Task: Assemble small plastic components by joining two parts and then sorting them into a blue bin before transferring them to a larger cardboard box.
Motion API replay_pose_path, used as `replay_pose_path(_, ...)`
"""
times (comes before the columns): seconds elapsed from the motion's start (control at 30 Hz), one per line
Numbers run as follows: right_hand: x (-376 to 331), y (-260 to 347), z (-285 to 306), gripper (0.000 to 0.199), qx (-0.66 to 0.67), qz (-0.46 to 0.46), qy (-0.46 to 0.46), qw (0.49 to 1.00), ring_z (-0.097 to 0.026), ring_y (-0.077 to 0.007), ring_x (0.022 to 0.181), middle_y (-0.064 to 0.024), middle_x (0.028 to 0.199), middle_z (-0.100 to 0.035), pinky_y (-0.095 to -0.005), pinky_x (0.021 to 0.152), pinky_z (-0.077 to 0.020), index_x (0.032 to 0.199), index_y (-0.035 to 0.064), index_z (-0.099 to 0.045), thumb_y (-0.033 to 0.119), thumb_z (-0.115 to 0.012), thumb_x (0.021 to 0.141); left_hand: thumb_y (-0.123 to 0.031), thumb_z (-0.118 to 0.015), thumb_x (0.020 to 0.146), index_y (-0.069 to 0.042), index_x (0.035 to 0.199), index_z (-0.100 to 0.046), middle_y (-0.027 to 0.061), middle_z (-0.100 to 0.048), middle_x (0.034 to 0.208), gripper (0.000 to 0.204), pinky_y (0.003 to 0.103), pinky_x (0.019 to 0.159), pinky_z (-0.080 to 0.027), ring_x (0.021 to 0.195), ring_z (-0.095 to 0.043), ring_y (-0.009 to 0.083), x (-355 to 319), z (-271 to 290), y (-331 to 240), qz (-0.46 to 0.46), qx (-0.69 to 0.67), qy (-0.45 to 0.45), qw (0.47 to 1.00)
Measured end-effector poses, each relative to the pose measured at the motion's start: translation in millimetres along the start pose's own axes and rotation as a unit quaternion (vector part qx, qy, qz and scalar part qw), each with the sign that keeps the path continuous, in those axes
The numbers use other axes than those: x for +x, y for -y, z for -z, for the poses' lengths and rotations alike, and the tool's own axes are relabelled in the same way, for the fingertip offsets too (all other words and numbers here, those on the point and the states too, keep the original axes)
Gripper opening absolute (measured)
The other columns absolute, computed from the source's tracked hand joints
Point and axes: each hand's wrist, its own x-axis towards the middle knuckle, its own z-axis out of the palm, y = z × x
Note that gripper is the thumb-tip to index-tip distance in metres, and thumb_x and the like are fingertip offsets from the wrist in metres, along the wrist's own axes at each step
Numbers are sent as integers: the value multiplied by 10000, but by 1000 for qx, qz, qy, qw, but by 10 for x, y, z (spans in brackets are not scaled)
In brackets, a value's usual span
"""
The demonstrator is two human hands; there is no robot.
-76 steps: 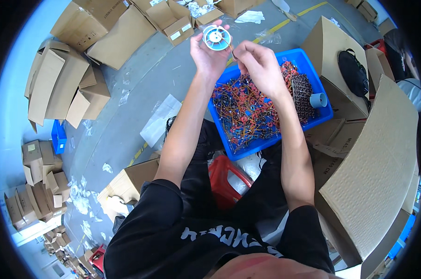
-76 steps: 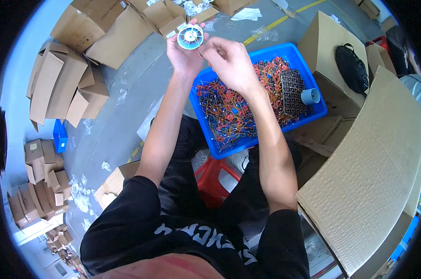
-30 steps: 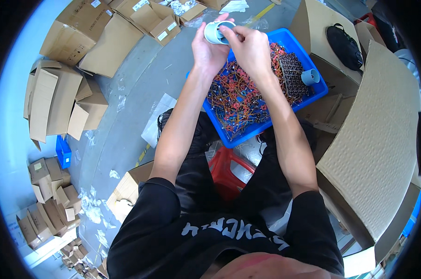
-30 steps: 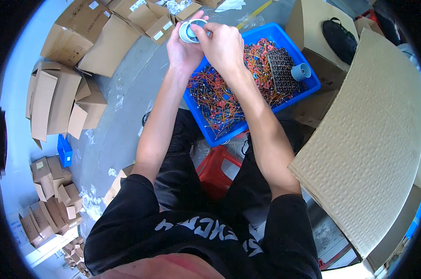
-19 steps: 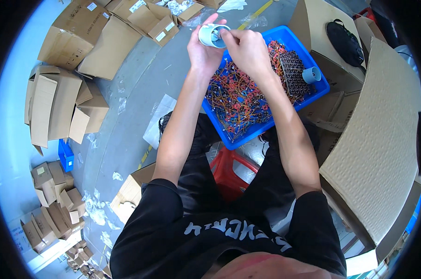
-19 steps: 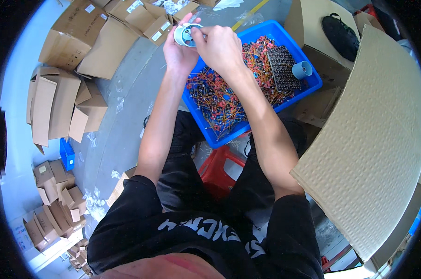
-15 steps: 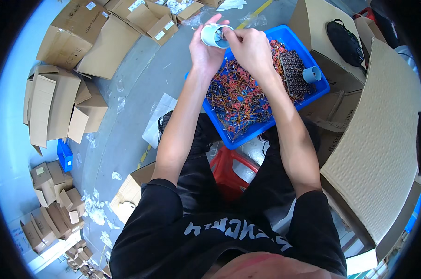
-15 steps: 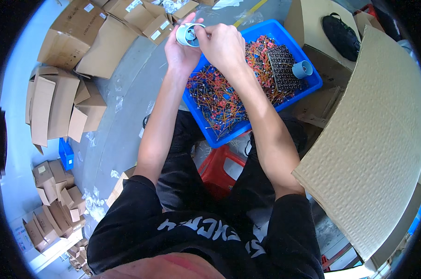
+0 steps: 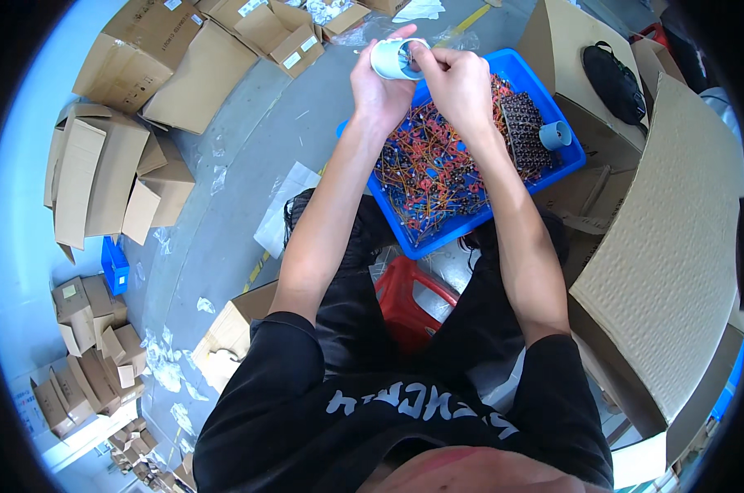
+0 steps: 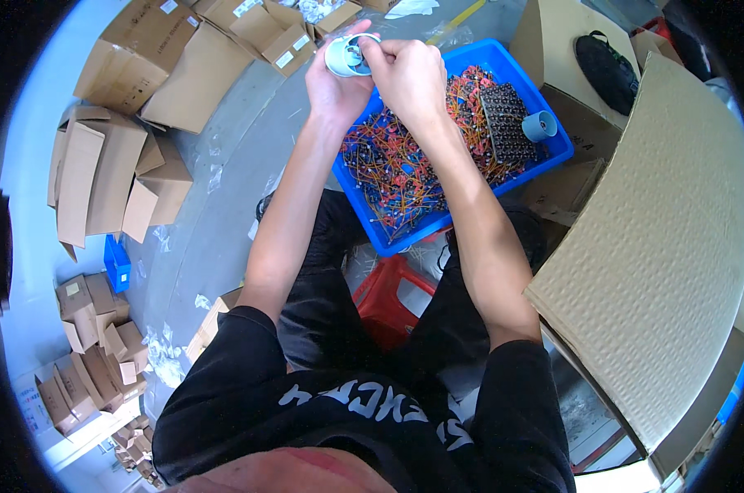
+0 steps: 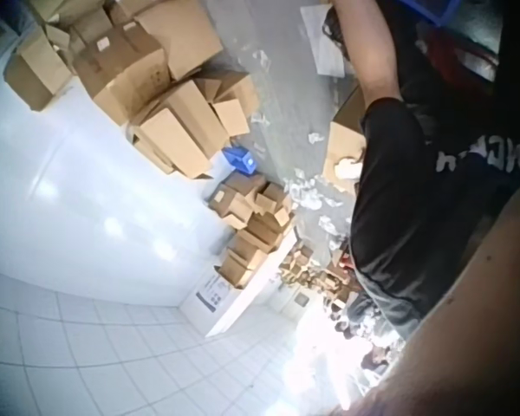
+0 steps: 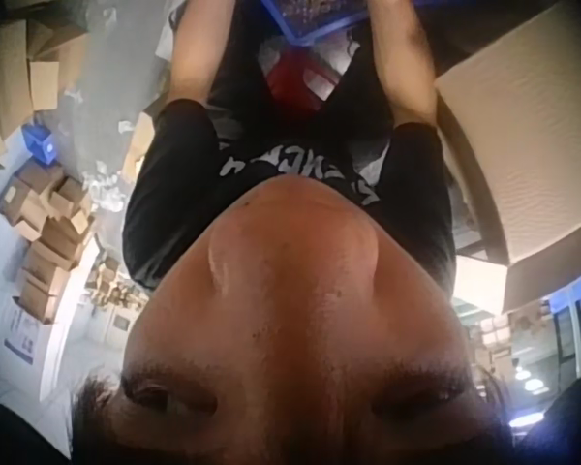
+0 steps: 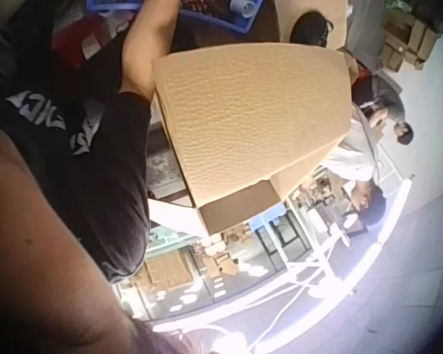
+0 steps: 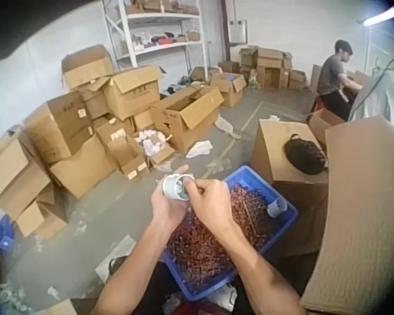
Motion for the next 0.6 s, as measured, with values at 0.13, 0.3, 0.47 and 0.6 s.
replay_pose_path(0.13,-37,31,-4,359,-47,28,-21,998,-619,-354,572,-171,596,-611,-397,536,-497,764,42,-711,390,-641,818,-334,-218,984,-2,1181,-560,107,-605,1021,516,350,894,-421,948,-548,200,-25,-101,14,-8,11,-41,999)
replay_pose_path(0.3,-48,24,0,283,-18,67,-14,998,-562,-243,521,-119,572,-585,-344,496,-451,876,56,-715,326,-687,796,-334,-215,985,-9,1180,-563,100,-600,1021,515,367,914,-415,954,-546,209,6,-38,7,-15,6,-37,999)
replay_pose_path(0.47,-29,16,3,256,12,91,22,996,-552,-203,490,-96,551,-570,-320,479,-441,944,69,-705,262,-716,776,-324,-208,979,-11,1174,-567,98,-598,1019,515,383,921,-410,964,-542,217,2,-26,-33,-19,14,-41,999)
replay_pose_path(0.6,-36,15,-1,248,7,94,43,995,-613,-251,515,-110,574,-601,-341,501,-476,944,81,-703,260,-711,772,-307,-241,965,-12,1183,-563,104,-608,1025,488,380,930,-411,979,-550,222,12,34,-57,-32,16,-43,998)
